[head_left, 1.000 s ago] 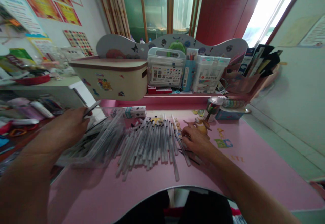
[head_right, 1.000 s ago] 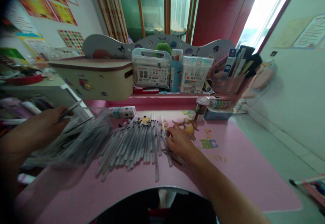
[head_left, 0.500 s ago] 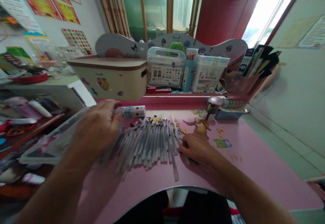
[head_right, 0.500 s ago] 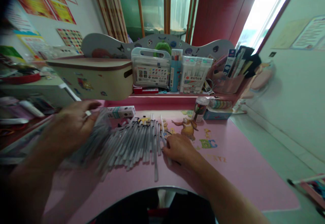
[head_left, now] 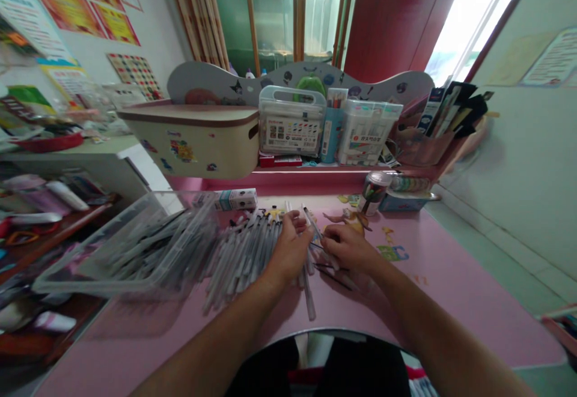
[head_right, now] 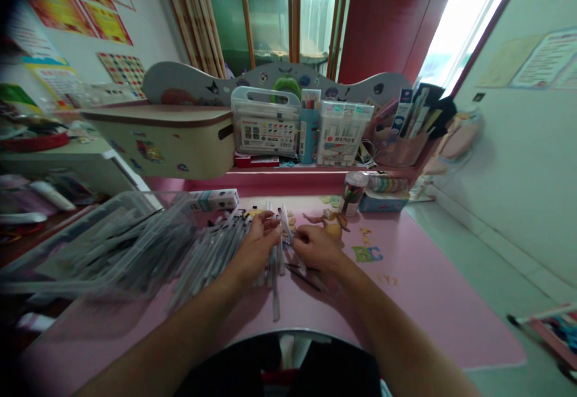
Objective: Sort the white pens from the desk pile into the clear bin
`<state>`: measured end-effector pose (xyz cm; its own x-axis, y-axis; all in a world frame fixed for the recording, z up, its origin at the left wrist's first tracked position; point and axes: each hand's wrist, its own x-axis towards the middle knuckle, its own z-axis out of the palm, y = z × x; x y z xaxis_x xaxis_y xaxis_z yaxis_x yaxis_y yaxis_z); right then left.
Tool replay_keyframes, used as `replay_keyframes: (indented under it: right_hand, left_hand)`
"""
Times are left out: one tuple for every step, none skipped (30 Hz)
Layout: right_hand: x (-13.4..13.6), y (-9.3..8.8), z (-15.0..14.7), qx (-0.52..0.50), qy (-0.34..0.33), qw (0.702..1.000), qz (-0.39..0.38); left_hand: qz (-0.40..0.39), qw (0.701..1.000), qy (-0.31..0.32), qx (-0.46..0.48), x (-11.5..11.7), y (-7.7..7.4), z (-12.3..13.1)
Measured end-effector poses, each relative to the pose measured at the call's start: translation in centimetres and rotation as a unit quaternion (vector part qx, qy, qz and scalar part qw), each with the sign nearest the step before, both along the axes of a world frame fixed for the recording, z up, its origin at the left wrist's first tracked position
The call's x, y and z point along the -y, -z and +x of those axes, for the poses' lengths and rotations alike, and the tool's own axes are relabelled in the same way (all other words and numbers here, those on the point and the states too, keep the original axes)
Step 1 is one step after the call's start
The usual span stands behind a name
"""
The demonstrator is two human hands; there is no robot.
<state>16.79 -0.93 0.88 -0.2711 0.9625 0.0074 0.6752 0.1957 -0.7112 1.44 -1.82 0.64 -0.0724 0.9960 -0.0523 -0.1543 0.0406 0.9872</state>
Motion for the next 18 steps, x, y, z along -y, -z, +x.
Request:
replay_keyframes:
  right_hand:
    - [0.0, 0.0, 0.0, -0.066, -0.02, 0.997, -0.027]
    - [0.1, 0.0, 0.0, -0.131, -0.04, 0.989, -0.064]
    - [0.2, 0.0, -0.1, -0.19, -0.055, 0.975, -0.104]
    - [0.4, 0.1, -0.2, -0.241, -0.064, 0.958, -0.143]
    - [0.5, 0.2, -0.4, -0.284, -0.067, 0.94, -0.177]
    - [0.6, 0.3, -0.5, -0.323, -0.063, 0.922, -0.205]
    - [0.7, 0.4, -0.6, -0.358, -0.057, 0.904, -0.228]
    - [0.8, 0.6, -0.7, -0.39, -0.05, 0.885, -0.248]
    - [0.8, 0.7, -0.8, -0.416, -0.044, 0.868, -0.268]
    - [0.7, 0.9, -0.8, -0.435, -0.04, 0.855, -0.281]
    - [0.7, 1.1, -0.8, -0.445, -0.039, 0.848, -0.285]
    - [0.7, 1.3, -0.9, -0.445, -0.04, 0.849, -0.281]
    - [0.6, 1.6, -0.9, -0.441, -0.042, 0.854, -0.273]
    - [0.6, 1.9, -1.0, -0.44, -0.043, 0.858, -0.261]
    - [0.6, 2.2, -1.0, -0.44, -0.047, 0.86, -0.253]
    - [0.7, 2.4, -1.1, -0.443, -0.053, 0.858, -0.253]
    - [0.7, 2.6, -1.2, -0.449, -0.06, 0.853, -0.258]
    - [0.7, 2.8, -1.4, -0.455, -0.067, 0.847, -0.267]
  left_hand:
    - [-0.004, 0.999, 0.011, 0.036, -0.1, 0.4, 0.1]
    - [-0.003, 0.998, 0.029, 0.063, -0.3, 0.7, 0.0]
    - [0.0, 0.995, 0.049, 0.082, -0.4, 0.9, -0.1]
    - [0.003, 0.993, 0.068, 0.093, -0.6, 1.1, -0.2]
    - [0.006, 0.992, 0.081, 0.098, -0.7, 1.2, -0.4]
    - [0.011, 0.991, 0.086, 0.1, -0.9, 1.3, -0.6]
    - [0.019, 0.991, 0.085, 0.102, -1.1, 1.4, -0.8]
    - [0.03, 0.991, 0.079, 0.102, -1.2, 1.3, -1.1]
    - [0.041, 0.992, 0.071, 0.098, -1.3, 1.3, -1.3]
    - [0.048, 0.993, 0.063, 0.092, -1.4, 1.2, -1.4]
    - [0.051, 0.993, 0.061, 0.088, -1.4, 1.1, -1.5]
    - [0.05, 0.993, 0.065, 0.087, -1.4, 1.0, -1.6]
    - [0.046, 0.992, 0.072, 0.091, -1.4, 0.9, -1.7]
    - [0.043, 0.991, 0.08, 0.097, -1.3, 0.9, -1.7]
    - [0.041, 0.99, 0.087, 0.102, -1.2, 0.9, -1.6]
    - [0.041, 0.99, 0.09, 0.106, -1.1, 0.9, -1.6]
    - [0.041, 0.989, 0.09, 0.106, -1.0, 0.8, -1.6]
    - [0.043, 0.99, 0.088, 0.104, -1.0, 0.8, -1.5]
